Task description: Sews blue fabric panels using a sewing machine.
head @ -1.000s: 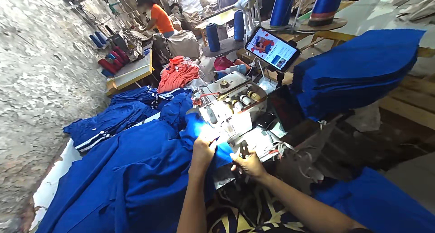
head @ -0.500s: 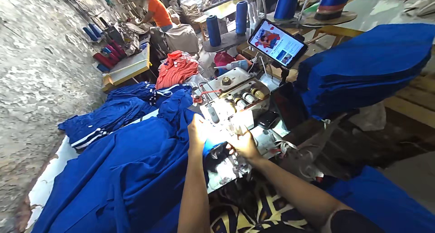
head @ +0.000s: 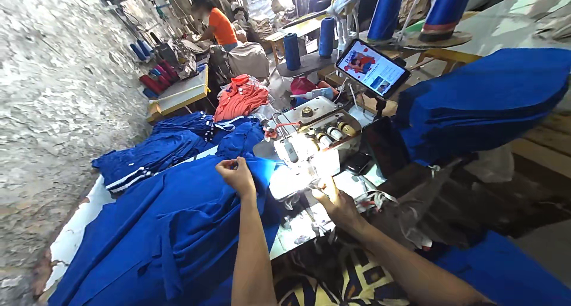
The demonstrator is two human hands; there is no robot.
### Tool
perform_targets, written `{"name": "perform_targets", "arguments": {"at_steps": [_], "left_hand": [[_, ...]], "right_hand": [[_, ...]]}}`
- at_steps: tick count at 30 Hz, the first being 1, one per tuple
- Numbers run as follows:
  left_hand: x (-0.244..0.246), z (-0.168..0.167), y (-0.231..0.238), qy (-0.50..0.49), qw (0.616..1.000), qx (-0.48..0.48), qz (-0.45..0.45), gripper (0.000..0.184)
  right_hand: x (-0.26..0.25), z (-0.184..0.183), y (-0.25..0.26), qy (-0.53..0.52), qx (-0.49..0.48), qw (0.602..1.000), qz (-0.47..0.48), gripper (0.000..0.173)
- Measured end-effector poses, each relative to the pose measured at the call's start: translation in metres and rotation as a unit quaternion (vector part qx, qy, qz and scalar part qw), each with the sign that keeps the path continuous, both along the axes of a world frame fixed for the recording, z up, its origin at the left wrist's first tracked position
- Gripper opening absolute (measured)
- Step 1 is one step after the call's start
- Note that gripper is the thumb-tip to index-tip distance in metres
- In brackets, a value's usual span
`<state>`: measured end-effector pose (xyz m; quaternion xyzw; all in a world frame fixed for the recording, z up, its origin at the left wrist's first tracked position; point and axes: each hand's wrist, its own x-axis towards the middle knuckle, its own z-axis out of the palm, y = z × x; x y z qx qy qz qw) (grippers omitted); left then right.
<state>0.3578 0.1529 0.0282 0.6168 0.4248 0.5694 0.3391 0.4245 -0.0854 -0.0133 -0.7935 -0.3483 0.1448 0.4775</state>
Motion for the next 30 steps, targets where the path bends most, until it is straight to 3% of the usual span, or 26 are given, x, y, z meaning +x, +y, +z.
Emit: {"name": "perform_targets", "arguments": {"at_steps": [3,6,9,11,18,20,22,25,27,29,30], "left_hand": [[-0.017,0.015,-0.024,-0.137,0.989,0.058,0.004,0.032],[-0.033,0.025,-0.05,-0.213,0.967,0.134,-0.047,0.028],[-0.045,0.03,-0.073,-0.173,0.964,0.192,-0.067,0.026],[-0.054,0.029,-0.084,-0.13,0.966,0.211,-0.079,0.024],[-0.066,0.016,-0.128,-0.1,0.961,0.238,-0.097,0.02],[-0.07,0.01,-0.132,-0.062,0.964,0.248,-0.077,0.017],[-0.073,0.007,-0.13,-0.041,0.978,0.179,-0.101,0.019],[-0.074,0.003,-0.123,-0.074,0.978,0.038,-0.191,0.019],[-0.071,0.002,-0.121,-0.095,0.963,0.003,-0.252,0.02],[-0.064,0.003,-0.122,-0.099,0.954,-0.012,-0.284,0.02],[-0.059,0.004,-0.122,-0.093,0.953,-0.027,-0.286,0.019]], "right_hand": [[-0.005,0.025,0.001,-0.064,-0.03,0.997,0.036,0.054],[-0.003,0.015,0.018,-0.231,0.094,0.968,0.001,0.044],[0.002,0.014,0.033,-0.343,0.127,0.93,-0.026,0.017],[0.004,0.013,0.042,-0.392,0.133,0.909,-0.051,0.009],[0.005,0.002,0.074,-0.458,0.179,0.864,-0.104,0.014],[0.006,0.001,0.069,-0.433,0.202,0.873,-0.094,0.012],[0.006,0.001,0.06,-0.365,0.226,0.898,-0.098,0.015],[-0.003,0.011,0.036,-0.09,0.239,0.966,-0.045,0.035],[-0.004,0.015,0.021,0.086,0.23,0.969,0.017,0.036],[-0.006,0.015,0.013,0.166,0.205,0.963,0.049,0.024],[-0.006,0.014,0.011,0.174,0.196,0.962,0.072,0.027]]}}
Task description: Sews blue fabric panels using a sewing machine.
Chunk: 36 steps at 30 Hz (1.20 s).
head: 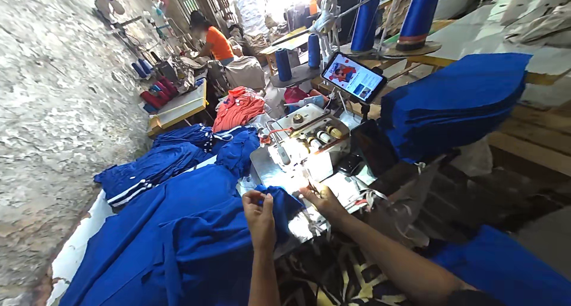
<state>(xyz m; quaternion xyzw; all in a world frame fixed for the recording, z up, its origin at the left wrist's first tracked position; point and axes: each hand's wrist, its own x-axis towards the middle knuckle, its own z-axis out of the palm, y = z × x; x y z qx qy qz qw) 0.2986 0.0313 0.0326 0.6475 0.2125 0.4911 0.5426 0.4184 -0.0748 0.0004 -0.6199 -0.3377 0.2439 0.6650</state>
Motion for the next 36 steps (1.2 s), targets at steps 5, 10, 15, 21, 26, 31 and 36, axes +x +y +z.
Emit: {"name": "perform_targets", "arguments": {"at_steps": [5,10,15,21,26,31,36], "left_hand": [[0.022,-0.001,0.019,0.106,0.99,-0.088,-0.014,0.038],[0.033,0.005,0.036,0.235,0.97,-0.036,-0.059,0.027],[0.039,0.014,0.042,0.336,0.94,0.041,-0.05,0.028],[0.043,0.003,0.038,0.323,0.942,0.081,0.05,0.03],[0.042,-0.008,0.04,0.265,0.954,0.113,0.083,0.025],[0.038,-0.007,0.036,0.25,0.964,0.091,-0.006,0.035],[0.038,-0.013,0.03,0.242,0.952,0.182,-0.032,0.051]], "right_hand": [[-0.005,-0.014,0.005,-0.063,0.01,0.998,0.003,0.018],[0.002,-0.01,0.001,-0.062,-0.019,0.997,0.029,0.022],[0.003,-0.026,-0.002,-0.049,-0.03,0.998,0.036,0.026],[-0.001,-0.048,-0.011,-0.008,-0.047,0.999,0.024,0.026],[-0.002,-0.046,-0.014,-0.009,-0.011,0.997,0.077,0.027],[-0.004,-0.044,-0.015,-0.033,0.02,0.998,0.054,0.028],[-0.009,-0.04,-0.014,-0.153,0.038,0.987,0.038,0.03]]}}
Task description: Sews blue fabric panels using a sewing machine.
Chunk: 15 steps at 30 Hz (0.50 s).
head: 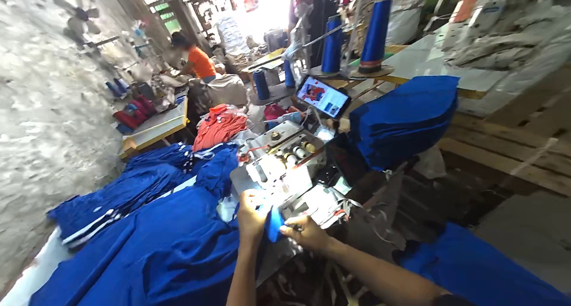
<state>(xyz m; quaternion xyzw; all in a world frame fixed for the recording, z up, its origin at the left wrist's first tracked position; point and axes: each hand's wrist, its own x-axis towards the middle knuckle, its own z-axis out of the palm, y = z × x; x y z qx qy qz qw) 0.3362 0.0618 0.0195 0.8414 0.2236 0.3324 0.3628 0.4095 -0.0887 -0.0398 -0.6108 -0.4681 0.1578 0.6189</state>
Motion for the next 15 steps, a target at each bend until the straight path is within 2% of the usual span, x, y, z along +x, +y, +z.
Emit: {"name": "perform_targets", "arguments": {"at_steps": [3,7,10,11,13,14,15], "left_hand": [[0.002,-0.008,-0.001,-0.007,0.998,0.06,0.018,0.043],[0.007,-0.006,-0.006,-0.029,0.996,0.084,0.022,0.042],[0.002,-0.003,-0.009,-0.005,0.997,0.075,0.027,0.038],[-0.003,0.001,-0.013,0.008,0.998,0.056,0.015,0.035],[-0.017,0.0,-0.015,0.01,0.998,0.041,-0.053,0.028],[-0.027,0.003,-0.018,0.028,0.995,0.021,-0.098,0.024],[-0.036,0.005,-0.021,0.05,0.99,0.018,-0.134,0.019]], "right_hand": [[-0.011,-0.008,-0.004,-0.04,0.04,0.998,0.003,0.031],[-0.006,-0.014,-0.012,-0.025,0.008,0.999,0.035,0.03],[0.011,0.011,-0.024,-0.03,-0.155,0.987,0.009,0.029],[0.019,0.019,-0.03,-0.025,-0.223,0.974,-0.02,0.035],[0.039,0.023,-0.039,-0.056,-0.347,0.934,-0.07,0.069],[0.046,0.023,-0.042,-0.076,-0.404,0.908,-0.087,0.076],[0.052,0.016,-0.04,-0.104,-0.437,0.887,-0.107,0.076]]}}
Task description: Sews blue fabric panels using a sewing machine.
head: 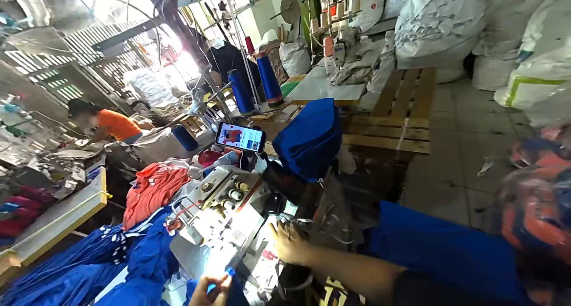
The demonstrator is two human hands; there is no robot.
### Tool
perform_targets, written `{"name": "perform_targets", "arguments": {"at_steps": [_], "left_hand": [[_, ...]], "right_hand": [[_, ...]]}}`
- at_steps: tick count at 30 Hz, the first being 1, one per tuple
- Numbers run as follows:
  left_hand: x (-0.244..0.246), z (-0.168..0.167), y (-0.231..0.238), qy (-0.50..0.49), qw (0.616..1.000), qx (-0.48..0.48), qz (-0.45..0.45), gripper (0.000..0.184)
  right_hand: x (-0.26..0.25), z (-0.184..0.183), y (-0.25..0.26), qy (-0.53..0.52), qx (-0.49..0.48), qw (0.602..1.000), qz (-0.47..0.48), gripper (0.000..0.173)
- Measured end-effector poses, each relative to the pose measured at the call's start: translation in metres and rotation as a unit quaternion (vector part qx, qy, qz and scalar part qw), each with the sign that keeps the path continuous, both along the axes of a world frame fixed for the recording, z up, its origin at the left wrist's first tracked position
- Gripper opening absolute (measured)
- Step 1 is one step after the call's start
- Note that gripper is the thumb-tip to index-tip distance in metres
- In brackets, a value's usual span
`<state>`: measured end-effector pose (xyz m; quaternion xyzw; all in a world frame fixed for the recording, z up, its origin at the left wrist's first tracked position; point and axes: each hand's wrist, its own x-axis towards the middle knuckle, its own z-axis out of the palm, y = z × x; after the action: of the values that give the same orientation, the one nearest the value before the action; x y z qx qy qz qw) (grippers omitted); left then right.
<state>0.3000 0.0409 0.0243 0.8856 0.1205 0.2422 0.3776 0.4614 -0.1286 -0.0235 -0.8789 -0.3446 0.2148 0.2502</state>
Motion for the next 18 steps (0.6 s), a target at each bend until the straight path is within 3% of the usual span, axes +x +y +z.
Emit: {"name": "perform_targets", "arguments": {"at_steps": [4,6,8,9,10,11,13,14,16,18], "left_hand": [[-0.021,0.015,-0.013,0.071,0.981,0.114,-0.138,0.008],[-0.025,0.029,-0.021,0.096,0.962,0.175,-0.184,0.004],[-0.028,0.041,-0.03,0.124,0.95,0.198,-0.208,0.006],[-0.028,0.044,-0.033,0.134,0.946,0.2,-0.216,0.006],[-0.029,0.046,-0.035,0.141,0.943,0.2,-0.225,0.007],[-0.03,0.047,-0.036,0.137,0.941,0.203,-0.233,0.006],[-0.035,0.051,-0.032,0.108,0.94,0.213,-0.244,0.005],[-0.038,0.057,-0.026,0.106,0.939,0.217,-0.244,0.008],[-0.047,0.084,-0.006,0.202,0.93,0.199,-0.233,0.016],[-0.049,0.109,0.024,0.4,0.869,0.221,-0.188,0.02]], "right_hand": [[0.002,0.002,0.007,-0.055,-0.079,0.995,0.011,0.068],[-0.001,0.003,0.011,-0.089,-0.062,0.994,0.022,0.057],[-0.015,0.003,0.009,-0.142,0.083,0.986,0.027,0.038],[-0.026,0.0,0.012,-0.178,0.242,0.953,0.028,0.026],[-0.037,0.002,0.02,-0.154,0.395,0.903,0.065,0.024],[-0.048,0.013,0.023,-0.03,0.483,0.862,0.149,0.033],[-0.062,0.034,0.025,0.227,0.461,0.804,0.298,0.057],[-0.064,0.041,0.026,0.275,0.42,0.799,0.331,0.06],[-0.064,0.05,0.029,0.244,0.33,0.838,0.361,0.047],[-0.067,0.05,0.038,0.165,0.269,0.864,0.393,0.039]]}}
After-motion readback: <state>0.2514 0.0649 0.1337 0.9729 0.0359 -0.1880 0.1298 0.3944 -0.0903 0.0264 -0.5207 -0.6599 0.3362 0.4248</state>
